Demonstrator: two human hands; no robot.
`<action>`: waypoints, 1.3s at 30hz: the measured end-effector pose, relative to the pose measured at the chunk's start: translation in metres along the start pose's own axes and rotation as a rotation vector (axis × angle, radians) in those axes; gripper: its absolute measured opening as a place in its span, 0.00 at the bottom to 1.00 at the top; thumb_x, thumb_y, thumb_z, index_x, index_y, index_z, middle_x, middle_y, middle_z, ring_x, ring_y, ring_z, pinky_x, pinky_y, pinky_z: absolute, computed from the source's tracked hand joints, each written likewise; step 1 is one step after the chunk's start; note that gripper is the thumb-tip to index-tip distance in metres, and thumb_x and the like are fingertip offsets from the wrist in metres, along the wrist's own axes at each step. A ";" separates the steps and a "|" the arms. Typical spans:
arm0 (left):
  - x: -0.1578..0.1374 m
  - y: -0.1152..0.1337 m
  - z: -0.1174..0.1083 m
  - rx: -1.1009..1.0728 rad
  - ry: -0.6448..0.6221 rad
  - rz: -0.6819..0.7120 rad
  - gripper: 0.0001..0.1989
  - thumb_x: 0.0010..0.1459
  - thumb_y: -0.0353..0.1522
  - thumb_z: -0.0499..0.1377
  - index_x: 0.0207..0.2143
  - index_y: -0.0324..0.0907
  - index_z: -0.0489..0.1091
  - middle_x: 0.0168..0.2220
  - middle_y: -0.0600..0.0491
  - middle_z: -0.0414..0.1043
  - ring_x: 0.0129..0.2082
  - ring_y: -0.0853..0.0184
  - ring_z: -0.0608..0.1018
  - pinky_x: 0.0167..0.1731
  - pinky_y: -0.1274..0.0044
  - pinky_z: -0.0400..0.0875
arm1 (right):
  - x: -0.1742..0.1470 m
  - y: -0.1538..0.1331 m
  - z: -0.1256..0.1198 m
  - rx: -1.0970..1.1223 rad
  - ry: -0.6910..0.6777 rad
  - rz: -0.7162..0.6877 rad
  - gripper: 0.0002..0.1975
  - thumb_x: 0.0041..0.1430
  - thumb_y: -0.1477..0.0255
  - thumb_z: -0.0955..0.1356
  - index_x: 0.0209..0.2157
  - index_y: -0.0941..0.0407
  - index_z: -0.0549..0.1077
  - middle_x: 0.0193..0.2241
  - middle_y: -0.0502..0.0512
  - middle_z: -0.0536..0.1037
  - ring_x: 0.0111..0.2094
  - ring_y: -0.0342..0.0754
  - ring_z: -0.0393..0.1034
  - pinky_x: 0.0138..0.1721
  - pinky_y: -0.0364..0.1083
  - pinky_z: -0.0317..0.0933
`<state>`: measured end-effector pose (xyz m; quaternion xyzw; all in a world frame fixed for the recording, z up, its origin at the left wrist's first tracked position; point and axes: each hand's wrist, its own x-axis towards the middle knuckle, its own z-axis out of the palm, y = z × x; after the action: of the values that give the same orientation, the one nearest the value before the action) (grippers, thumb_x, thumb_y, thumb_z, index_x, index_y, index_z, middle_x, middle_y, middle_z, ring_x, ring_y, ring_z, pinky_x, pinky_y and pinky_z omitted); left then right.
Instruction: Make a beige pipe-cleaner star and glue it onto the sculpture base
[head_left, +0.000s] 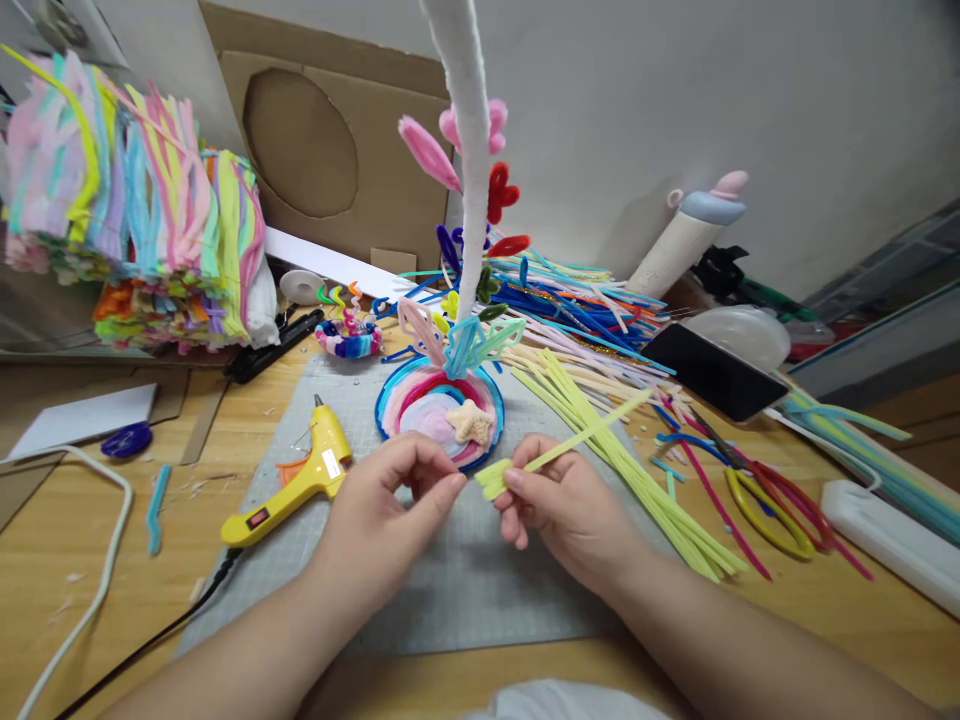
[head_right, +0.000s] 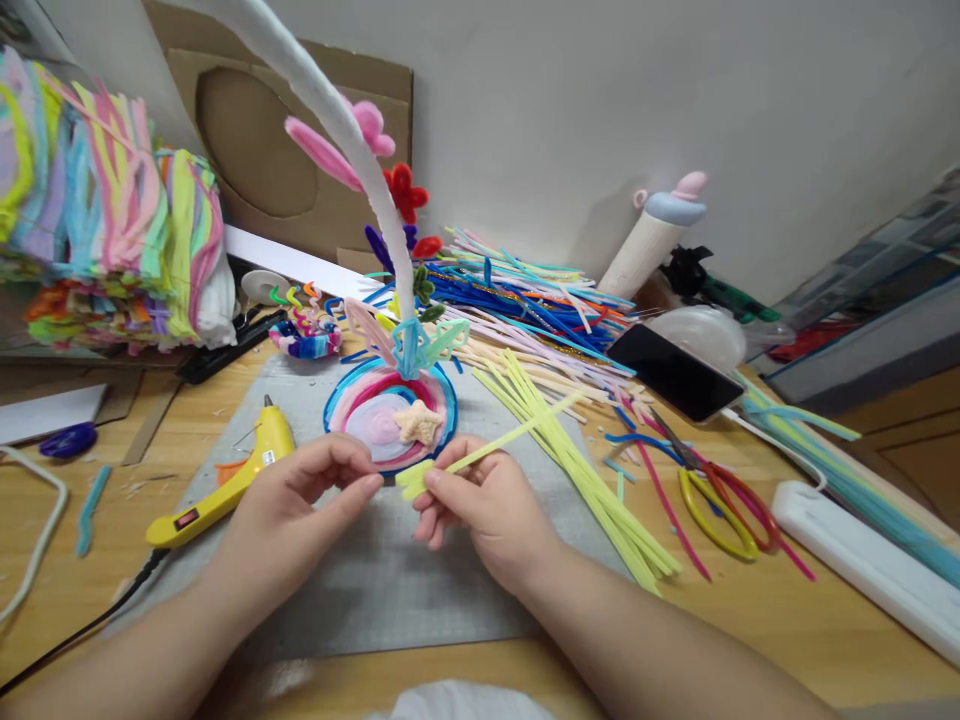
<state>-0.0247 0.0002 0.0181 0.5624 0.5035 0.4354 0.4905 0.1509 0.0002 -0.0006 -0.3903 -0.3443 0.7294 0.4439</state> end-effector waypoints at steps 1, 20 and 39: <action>-0.001 0.000 0.000 0.063 0.003 0.076 0.03 0.49 0.31 0.64 0.25 0.42 0.73 0.26 0.53 0.70 0.27 0.68 0.69 0.29 0.78 0.62 | -0.001 0.000 0.001 0.043 0.009 -0.013 0.14 0.48 0.68 0.74 0.28 0.57 0.65 0.20 0.48 0.78 0.16 0.41 0.71 0.16 0.36 0.62; -0.010 -0.012 0.004 0.366 0.043 0.564 0.07 0.52 0.24 0.61 0.32 0.43 0.77 0.29 0.51 0.76 0.30 0.68 0.77 0.31 0.80 0.70 | -0.012 0.013 0.011 0.187 0.019 -0.035 0.12 0.49 0.70 0.73 0.28 0.57 0.65 0.21 0.48 0.78 0.18 0.38 0.70 0.18 0.35 0.63; -0.016 -0.011 0.004 0.432 -0.010 0.652 0.08 0.55 0.19 0.56 0.30 0.39 0.69 0.28 0.53 0.70 0.29 0.73 0.72 0.30 0.83 0.67 | -0.012 0.011 0.011 0.201 0.008 0.012 0.12 0.49 0.71 0.74 0.27 0.58 0.66 0.19 0.48 0.78 0.14 0.35 0.67 0.15 0.33 0.59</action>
<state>-0.0238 -0.0165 0.0067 0.7854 0.3761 0.4496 0.1990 0.1408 -0.0169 -0.0019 -0.3486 -0.2651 0.7616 0.4777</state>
